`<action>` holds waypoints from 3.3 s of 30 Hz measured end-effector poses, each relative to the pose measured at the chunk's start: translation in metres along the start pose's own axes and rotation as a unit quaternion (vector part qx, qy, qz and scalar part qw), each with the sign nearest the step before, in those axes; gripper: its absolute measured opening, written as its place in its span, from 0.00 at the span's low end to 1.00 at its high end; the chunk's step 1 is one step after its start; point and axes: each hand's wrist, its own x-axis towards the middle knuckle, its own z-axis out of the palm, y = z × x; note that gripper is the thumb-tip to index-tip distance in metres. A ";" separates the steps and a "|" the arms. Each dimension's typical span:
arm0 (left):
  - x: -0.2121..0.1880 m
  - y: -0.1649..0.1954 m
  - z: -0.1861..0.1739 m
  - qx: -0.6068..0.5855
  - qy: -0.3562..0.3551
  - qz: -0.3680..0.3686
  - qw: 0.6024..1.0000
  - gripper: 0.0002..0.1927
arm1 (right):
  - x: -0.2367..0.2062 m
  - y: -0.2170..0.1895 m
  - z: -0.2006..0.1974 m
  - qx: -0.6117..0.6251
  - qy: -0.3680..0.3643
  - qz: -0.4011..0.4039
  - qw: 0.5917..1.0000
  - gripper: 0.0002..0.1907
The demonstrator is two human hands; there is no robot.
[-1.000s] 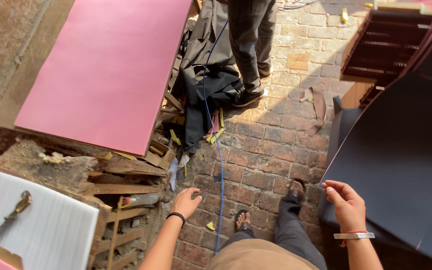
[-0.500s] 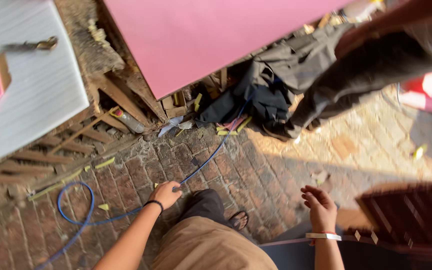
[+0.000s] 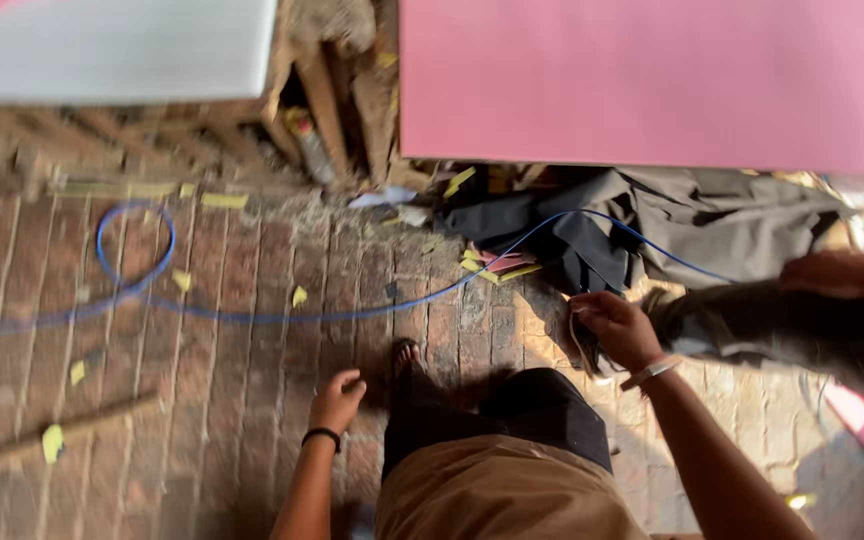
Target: The person lays a gray fabric panel over a curved pink foam sheet on the work table and smooths it flat by hand. They lift the fabric, apply spray adhesive to the foam with a spray gun, reposition and press the fabric down, then peel the fabric and foam apart and handle a black fabric piece on the floor.
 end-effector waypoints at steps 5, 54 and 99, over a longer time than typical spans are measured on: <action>-0.011 -0.018 0.049 -0.160 0.068 -0.073 0.982 0.24 | 0.125 0.017 -0.012 -0.167 -0.117 -0.045 0.978 0.17; 0.565 -0.128 0.342 0.120 -0.137 -0.123 0.975 0.30 | 0.998 0.411 -0.061 -0.661 0.063 -0.113 0.739 0.41; -0.301 -0.109 -0.086 -0.699 0.373 0.206 0.574 0.26 | 0.002 -0.089 0.317 0.117 -0.491 0.296 0.811 0.40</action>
